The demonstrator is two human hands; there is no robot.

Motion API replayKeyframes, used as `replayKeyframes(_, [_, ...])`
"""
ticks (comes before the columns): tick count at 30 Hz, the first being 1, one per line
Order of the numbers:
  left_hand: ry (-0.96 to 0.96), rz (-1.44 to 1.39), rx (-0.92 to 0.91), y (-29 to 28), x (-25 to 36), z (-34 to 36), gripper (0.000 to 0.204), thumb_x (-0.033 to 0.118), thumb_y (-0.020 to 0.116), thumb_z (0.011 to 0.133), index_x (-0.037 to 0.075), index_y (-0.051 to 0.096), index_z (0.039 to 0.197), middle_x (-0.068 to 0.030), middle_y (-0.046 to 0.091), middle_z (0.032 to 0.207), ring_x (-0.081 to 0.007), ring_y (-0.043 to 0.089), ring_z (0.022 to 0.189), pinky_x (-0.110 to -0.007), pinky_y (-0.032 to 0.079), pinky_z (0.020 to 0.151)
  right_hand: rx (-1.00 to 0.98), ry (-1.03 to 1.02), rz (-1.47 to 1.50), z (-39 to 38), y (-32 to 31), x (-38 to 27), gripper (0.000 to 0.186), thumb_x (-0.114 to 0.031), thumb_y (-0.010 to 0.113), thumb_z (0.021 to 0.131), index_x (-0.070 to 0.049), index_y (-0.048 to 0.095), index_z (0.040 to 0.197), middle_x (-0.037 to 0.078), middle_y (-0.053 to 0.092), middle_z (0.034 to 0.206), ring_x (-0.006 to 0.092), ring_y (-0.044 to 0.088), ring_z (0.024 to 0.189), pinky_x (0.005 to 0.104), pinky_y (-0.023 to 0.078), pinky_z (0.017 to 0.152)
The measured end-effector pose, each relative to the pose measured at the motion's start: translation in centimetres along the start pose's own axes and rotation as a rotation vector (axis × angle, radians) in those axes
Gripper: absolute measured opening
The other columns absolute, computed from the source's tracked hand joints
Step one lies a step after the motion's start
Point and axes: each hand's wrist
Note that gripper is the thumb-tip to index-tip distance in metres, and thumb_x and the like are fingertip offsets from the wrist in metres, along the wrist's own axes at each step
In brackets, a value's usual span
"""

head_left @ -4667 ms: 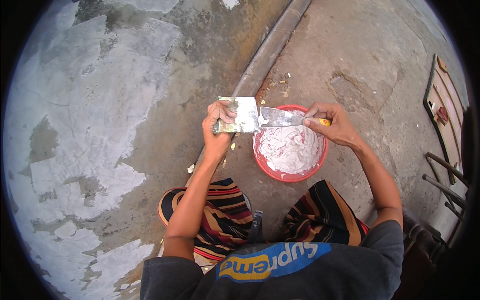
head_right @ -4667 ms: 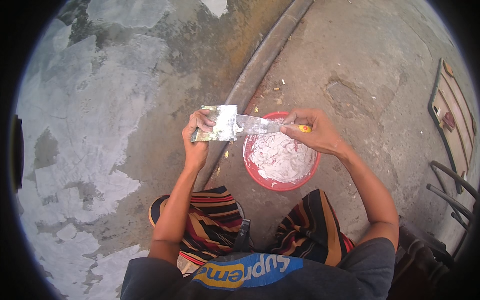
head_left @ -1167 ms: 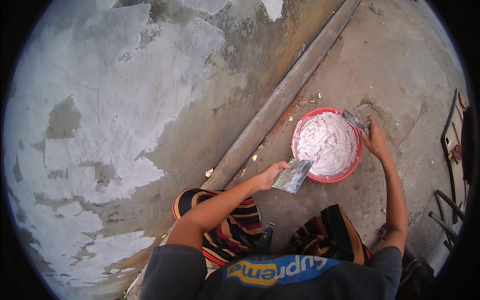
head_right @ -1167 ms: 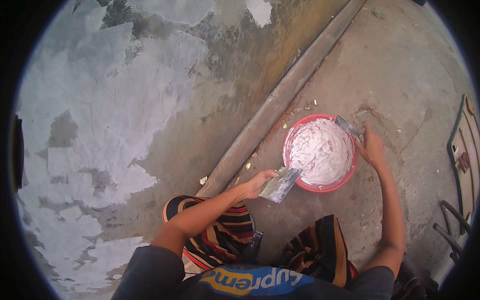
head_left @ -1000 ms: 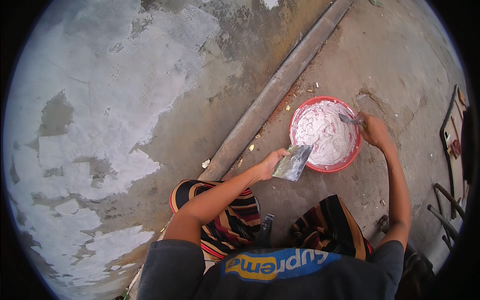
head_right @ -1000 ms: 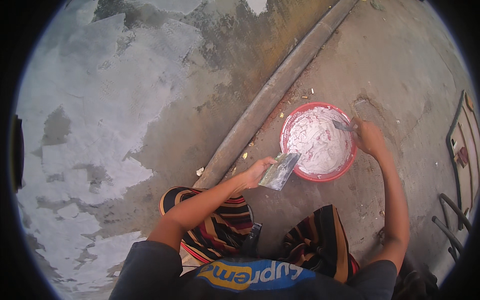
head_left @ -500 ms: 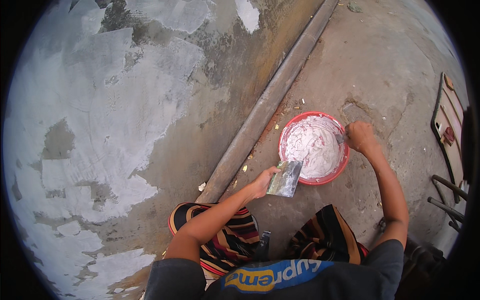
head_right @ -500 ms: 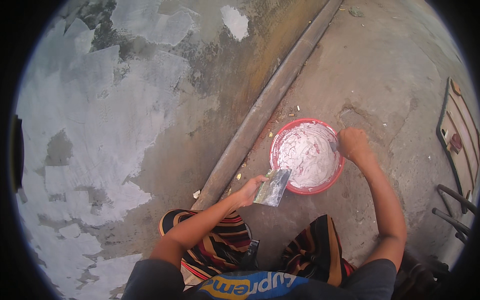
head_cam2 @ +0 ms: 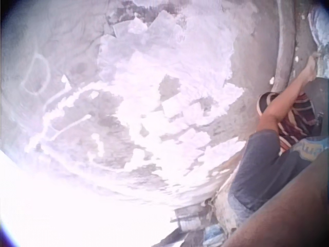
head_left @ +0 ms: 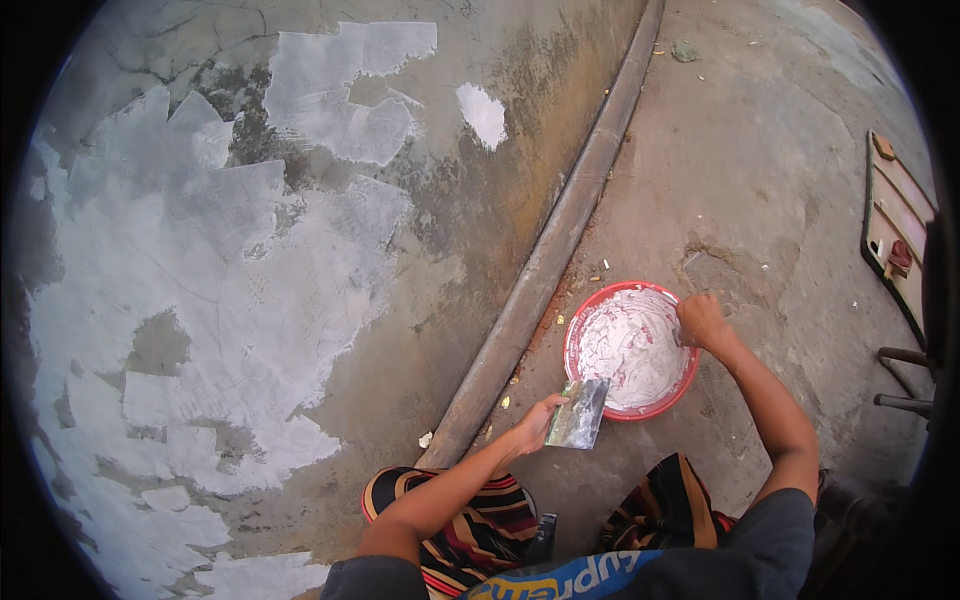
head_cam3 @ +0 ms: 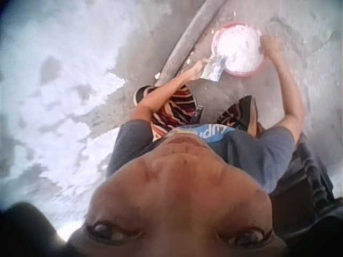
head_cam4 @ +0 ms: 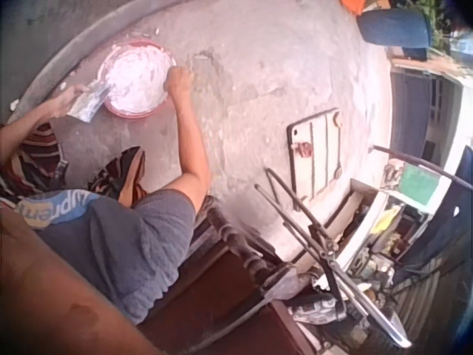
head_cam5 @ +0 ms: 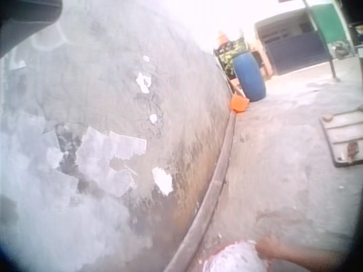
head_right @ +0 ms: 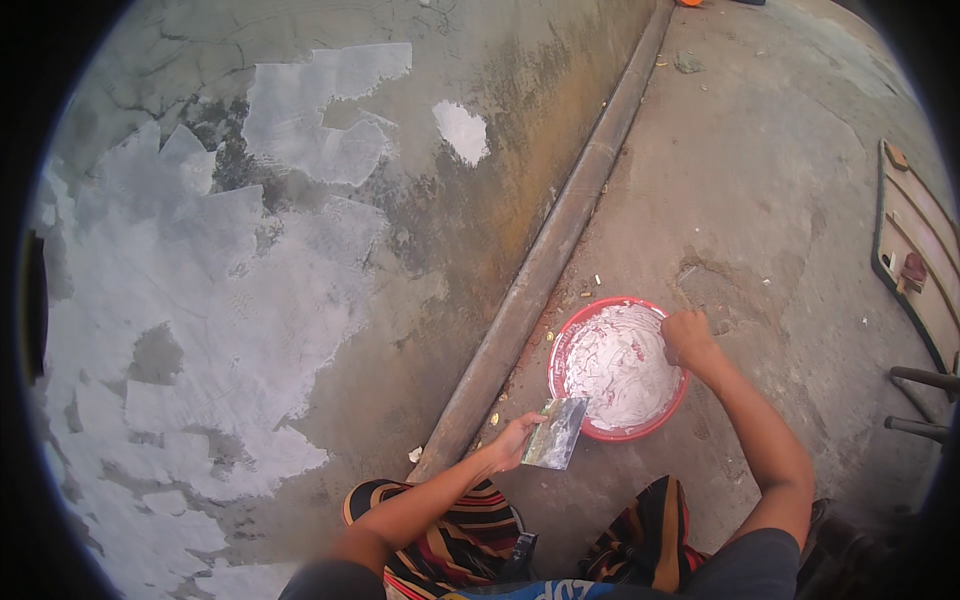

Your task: The person scoops white plaster from a red bucket using a small trowel and applies it to a concrete wall with a larger trowel. They repeatedly smooth the plaster over patches on the wall surface.

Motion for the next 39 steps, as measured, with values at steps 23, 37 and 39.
replayKeyframes(23, [0.052,-0.042,-0.015,-0.6,0.3,0.8,0.042,0.035,0.048,0.093,0.006,0.058,0.122,-0.007,0.067,0.109,-0.0199,0.065,0.095,-0.037,0.051,0.089,0.35,-0.252,0.096,-0.2,5.5,-0.4,0.004,-0.013,0.067,0.069,-0.009,0.067,0.068,0.015,0.065,0.065,0.0317,0.067,0.068,0.0424,0.051,0.061])
replayKeyframes(37, [0.164,-0.08,0.035,-0.9,0.9,1.2,0.043,0.034,0.049,0.093,0.006,0.057,0.124,-0.0071,0.066,0.112,-0.0208,0.064,0.096,-0.039,0.051,0.089,0.391,-0.436,0.088,-1.9,3.7,-0.5,0.007,-0.014,0.063,0.072,-0.01,0.068,0.073,0.012,0.066,0.068,0.0278,0.067,0.071,0.0405,0.053,0.063])
replayKeyframes(39, [0.16,-0.057,0.033,-0.4,1.3,1.4,0.044,0.035,0.049,0.093,0.005,0.057,0.125,-0.0075,0.066,0.112,-0.0211,0.064,0.097,-0.04,0.051,0.088,0.363,-0.434,0.084,-2.3,3.2,-0.6,0.007,-0.014,0.063,0.072,-0.01,0.068,0.073,0.012,0.066,0.068,0.0275,0.067,0.072,0.0404,0.053,0.062])
Point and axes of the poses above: each hand's wrist, its own z-axis towards the middle knuckle, its own y-axis out of the palm, x = y × z
